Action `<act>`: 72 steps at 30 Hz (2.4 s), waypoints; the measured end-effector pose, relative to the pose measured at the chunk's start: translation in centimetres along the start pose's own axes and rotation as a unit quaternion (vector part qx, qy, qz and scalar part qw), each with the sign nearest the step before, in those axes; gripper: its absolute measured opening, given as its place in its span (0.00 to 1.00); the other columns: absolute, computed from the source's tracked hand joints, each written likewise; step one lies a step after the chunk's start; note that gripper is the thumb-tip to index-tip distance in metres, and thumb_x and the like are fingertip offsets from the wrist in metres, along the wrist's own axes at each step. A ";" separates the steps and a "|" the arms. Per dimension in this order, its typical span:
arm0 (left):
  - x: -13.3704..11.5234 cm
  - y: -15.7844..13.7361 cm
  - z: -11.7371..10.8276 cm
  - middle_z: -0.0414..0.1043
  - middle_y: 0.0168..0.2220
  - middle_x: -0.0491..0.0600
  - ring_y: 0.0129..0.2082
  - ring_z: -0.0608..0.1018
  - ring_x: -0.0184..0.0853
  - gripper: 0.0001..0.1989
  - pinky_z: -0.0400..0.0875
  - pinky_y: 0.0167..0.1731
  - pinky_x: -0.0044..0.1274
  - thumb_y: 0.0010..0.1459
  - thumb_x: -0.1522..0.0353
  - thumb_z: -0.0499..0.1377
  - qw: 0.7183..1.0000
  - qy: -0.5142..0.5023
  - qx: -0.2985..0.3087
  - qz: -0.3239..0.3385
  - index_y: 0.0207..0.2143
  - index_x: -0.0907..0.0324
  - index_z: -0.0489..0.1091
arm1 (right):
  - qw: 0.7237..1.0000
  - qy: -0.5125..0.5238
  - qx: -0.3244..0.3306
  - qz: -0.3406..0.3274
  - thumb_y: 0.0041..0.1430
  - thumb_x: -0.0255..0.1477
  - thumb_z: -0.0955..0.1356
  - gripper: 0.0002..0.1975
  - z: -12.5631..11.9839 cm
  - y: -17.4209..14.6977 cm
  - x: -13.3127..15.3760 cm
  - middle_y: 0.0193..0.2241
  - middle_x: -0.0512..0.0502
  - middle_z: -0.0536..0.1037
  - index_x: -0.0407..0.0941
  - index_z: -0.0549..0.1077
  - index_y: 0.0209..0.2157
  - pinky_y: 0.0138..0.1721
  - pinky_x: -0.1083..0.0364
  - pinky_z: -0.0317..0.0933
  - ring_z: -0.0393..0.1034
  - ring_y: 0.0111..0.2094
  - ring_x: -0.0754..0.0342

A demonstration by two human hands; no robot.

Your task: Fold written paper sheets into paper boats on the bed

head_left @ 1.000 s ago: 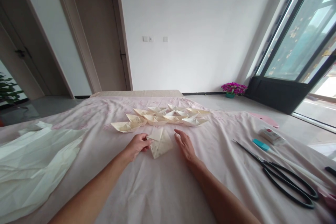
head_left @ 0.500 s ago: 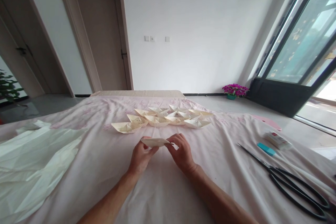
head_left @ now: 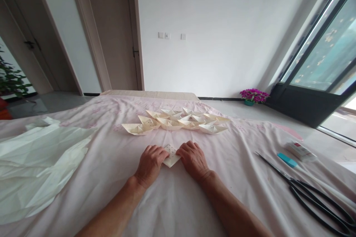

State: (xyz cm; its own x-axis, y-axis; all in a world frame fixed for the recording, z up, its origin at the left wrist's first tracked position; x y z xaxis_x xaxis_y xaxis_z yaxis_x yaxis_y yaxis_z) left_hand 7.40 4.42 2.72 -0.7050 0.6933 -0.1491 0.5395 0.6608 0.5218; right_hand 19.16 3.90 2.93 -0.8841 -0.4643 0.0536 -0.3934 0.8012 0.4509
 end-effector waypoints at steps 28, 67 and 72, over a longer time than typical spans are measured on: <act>6.4 -1.4 -0.2 0.74 0.33 0.44 0.35 0.75 0.33 0.05 0.67 0.38 0.22 0.50 0.74 0.64 0.983 -0.136 0.001 -0.123 0.30 0.57 0.71 | 0.992 0.067 0.066 0.088 0.63 0.34 0.64 0.09 0.7 -0.5 -1.8 0.32 0.49 0.74 0.47 0.74 0.32 0.38 0.57 0.55 0.65 0.36 0.56; 5.8 -0.7 1.6 0.65 0.36 0.50 0.39 0.69 0.37 0.07 0.63 0.43 0.30 0.59 0.71 0.52 0.994 0.017 0.053 -0.095 0.30 0.60 0.69 | 0.981 -0.023 0.073 0.176 0.64 0.37 0.63 0.12 1.9 -0.4 -3.0 0.32 0.48 0.75 0.47 0.69 0.30 0.32 0.55 0.49 0.65 0.36 0.52; 5.6 -0.5 1.6 0.65 0.36 0.51 0.38 0.69 0.38 0.05 0.64 0.43 0.30 0.56 0.72 0.54 0.993 0.042 0.046 -0.099 0.28 0.59 0.68 | 0.980 -0.031 0.076 0.180 0.64 0.37 0.62 0.11 2.2 -0.3 -3.0 0.33 0.48 0.74 0.47 0.69 0.30 0.32 0.55 0.48 0.64 0.36 0.52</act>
State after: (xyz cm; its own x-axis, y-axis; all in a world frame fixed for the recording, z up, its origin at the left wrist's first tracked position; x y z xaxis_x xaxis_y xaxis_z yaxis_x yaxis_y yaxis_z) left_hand 3.95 8.41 0.27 -0.8352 0.5236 -0.1681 0.4237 0.8076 0.4101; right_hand 21.41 5.86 0.70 -0.9841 -0.1221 0.1287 -0.0830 0.9581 0.2742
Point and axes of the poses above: each hand's wrist, its own y-axis towards the middle knuckle, its own z-axis out of the palm, x = y × z, the point moved 9 cm from there along y, towards the middle knuckle
